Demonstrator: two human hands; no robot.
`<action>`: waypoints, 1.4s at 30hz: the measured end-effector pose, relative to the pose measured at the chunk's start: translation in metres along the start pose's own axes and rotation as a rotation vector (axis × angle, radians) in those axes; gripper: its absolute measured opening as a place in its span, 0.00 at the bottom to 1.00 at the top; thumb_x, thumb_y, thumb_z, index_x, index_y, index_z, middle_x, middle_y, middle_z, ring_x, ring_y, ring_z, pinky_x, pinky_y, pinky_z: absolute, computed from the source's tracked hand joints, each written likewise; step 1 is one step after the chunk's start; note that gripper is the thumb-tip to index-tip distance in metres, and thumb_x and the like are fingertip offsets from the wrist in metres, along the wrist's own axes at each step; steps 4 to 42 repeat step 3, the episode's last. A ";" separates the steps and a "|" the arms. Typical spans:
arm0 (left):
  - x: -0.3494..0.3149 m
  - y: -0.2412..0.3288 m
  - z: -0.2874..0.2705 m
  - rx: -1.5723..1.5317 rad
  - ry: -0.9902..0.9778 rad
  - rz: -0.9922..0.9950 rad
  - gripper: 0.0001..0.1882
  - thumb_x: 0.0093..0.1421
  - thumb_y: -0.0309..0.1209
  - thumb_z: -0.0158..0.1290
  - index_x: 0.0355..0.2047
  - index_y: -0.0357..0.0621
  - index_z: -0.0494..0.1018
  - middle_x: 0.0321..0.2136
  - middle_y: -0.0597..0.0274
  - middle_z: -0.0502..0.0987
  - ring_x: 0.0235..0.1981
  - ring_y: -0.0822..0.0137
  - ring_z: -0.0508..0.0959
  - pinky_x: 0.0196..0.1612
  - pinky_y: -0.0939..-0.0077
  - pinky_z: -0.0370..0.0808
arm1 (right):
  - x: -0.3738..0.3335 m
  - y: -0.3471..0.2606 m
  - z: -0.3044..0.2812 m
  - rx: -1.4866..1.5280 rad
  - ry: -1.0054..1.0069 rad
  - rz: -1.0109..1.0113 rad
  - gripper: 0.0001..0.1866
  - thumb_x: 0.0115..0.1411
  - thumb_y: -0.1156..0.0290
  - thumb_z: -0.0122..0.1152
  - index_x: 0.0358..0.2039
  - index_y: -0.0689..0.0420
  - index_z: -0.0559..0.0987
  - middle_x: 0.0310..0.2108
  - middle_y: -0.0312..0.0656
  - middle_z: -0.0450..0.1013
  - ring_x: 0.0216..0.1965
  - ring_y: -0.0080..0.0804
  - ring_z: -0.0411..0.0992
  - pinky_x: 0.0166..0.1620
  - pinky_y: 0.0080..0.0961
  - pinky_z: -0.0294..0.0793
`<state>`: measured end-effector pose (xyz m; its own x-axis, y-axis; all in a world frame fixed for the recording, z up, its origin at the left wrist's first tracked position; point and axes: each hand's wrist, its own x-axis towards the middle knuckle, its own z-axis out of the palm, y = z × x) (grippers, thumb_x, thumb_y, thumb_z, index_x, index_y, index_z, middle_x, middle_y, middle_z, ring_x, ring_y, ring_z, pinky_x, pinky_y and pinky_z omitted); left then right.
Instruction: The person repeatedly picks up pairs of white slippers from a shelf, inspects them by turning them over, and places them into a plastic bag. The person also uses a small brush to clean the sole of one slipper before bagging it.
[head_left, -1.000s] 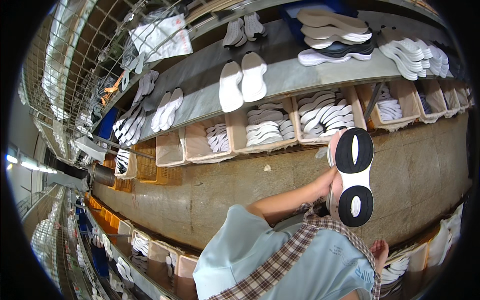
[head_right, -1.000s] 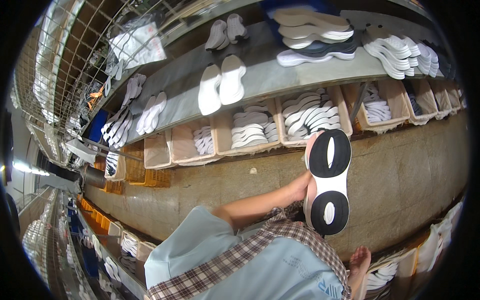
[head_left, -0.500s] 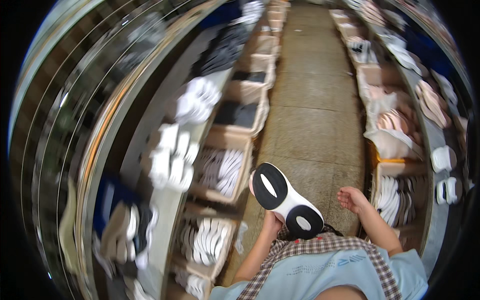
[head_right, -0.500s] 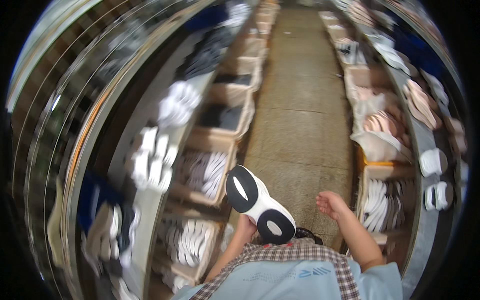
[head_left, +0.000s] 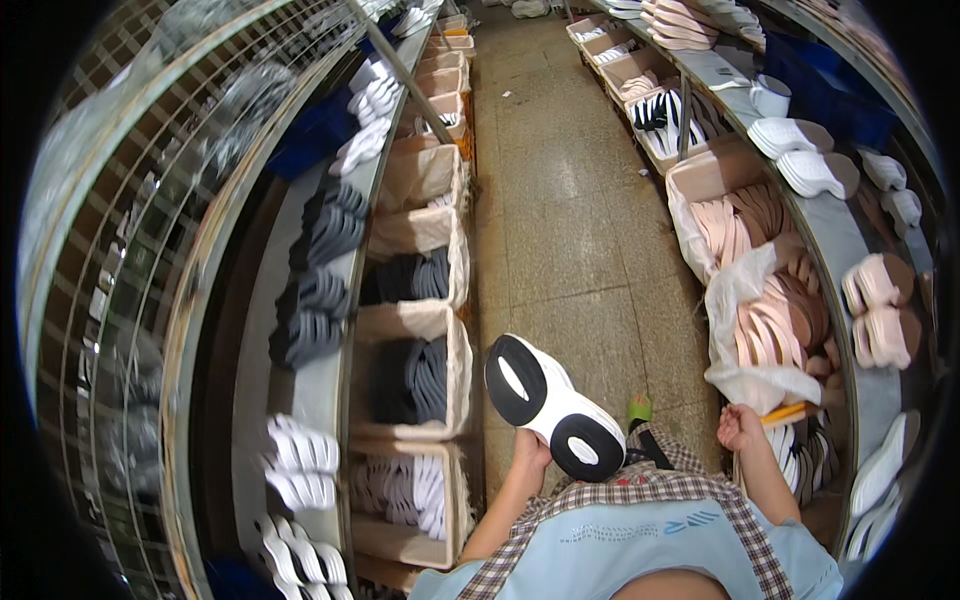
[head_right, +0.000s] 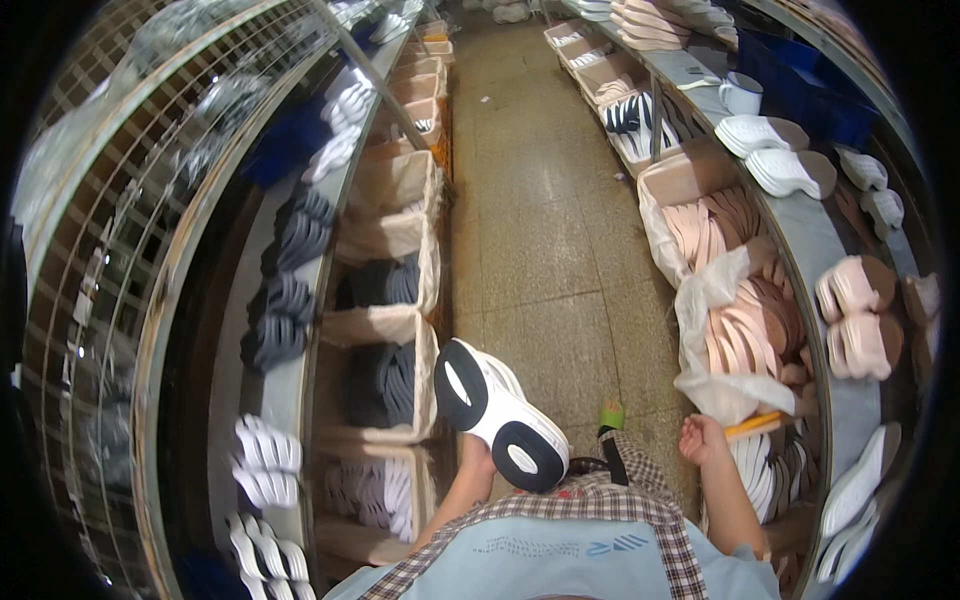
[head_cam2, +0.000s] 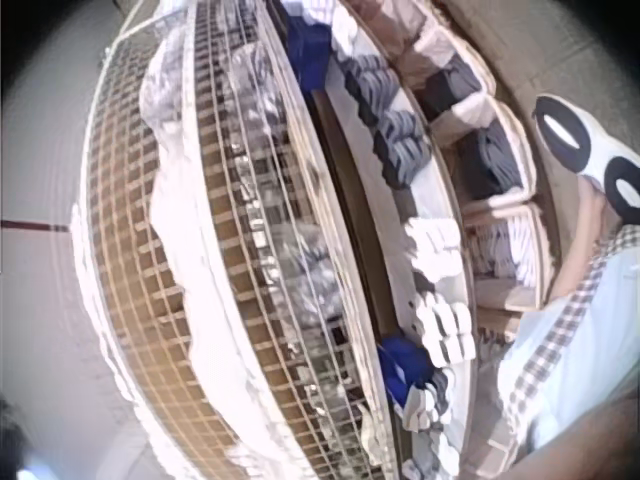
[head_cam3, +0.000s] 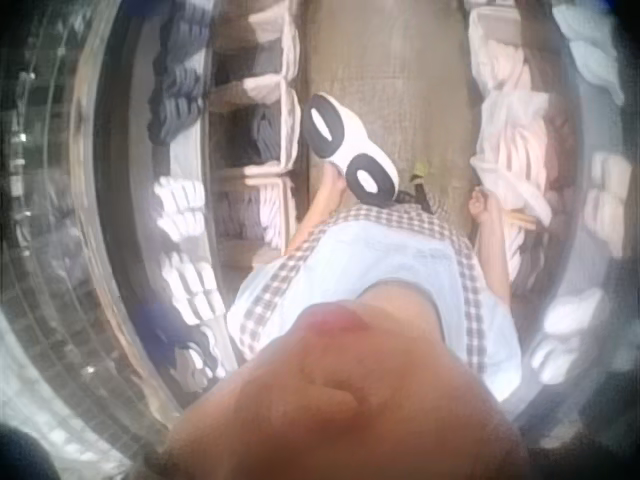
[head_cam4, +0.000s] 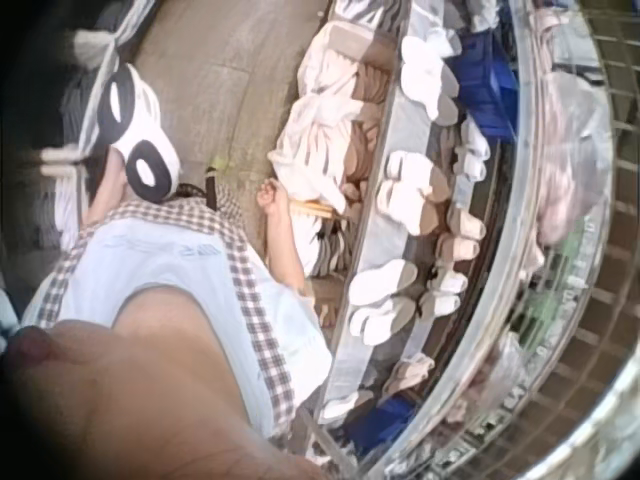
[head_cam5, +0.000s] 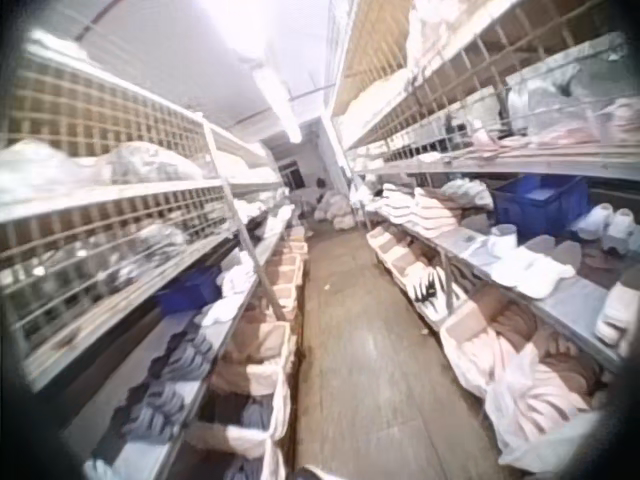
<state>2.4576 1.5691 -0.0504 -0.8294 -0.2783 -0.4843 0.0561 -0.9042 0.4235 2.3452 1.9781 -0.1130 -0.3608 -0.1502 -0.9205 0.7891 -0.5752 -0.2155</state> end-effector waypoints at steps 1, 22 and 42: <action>0.018 0.008 0.018 -0.005 0.060 0.017 0.23 0.63 0.45 0.41 0.50 0.40 0.67 0.48 0.56 0.73 0.48 0.59 0.73 0.52 0.63 0.70 | 0.021 -0.023 0.025 0.026 0.023 -0.042 0.08 0.54 0.67 0.52 0.19 0.51 0.72 0.18 0.31 0.72 0.18 0.24 0.68 0.23 0.24 0.67; 0.061 0.024 0.058 0.002 0.066 0.083 0.24 0.64 0.46 0.41 0.50 0.41 0.67 0.48 0.57 0.73 0.48 0.59 0.73 0.51 0.63 0.70 | 0.059 -0.072 0.083 0.001 -0.085 -0.092 0.07 0.54 0.67 0.51 0.20 0.51 0.71 0.18 0.31 0.72 0.19 0.24 0.68 0.22 0.23 0.66; 0.061 0.024 0.058 0.002 0.066 0.083 0.24 0.64 0.46 0.41 0.50 0.41 0.67 0.48 0.57 0.73 0.48 0.59 0.73 0.51 0.63 0.70 | 0.059 -0.072 0.083 0.001 -0.085 -0.092 0.07 0.54 0.67 0.51 0.20 0.51 0.71 0.18 0.31 0.72 0.19 0.24 0.68 0.22 0.23 0.66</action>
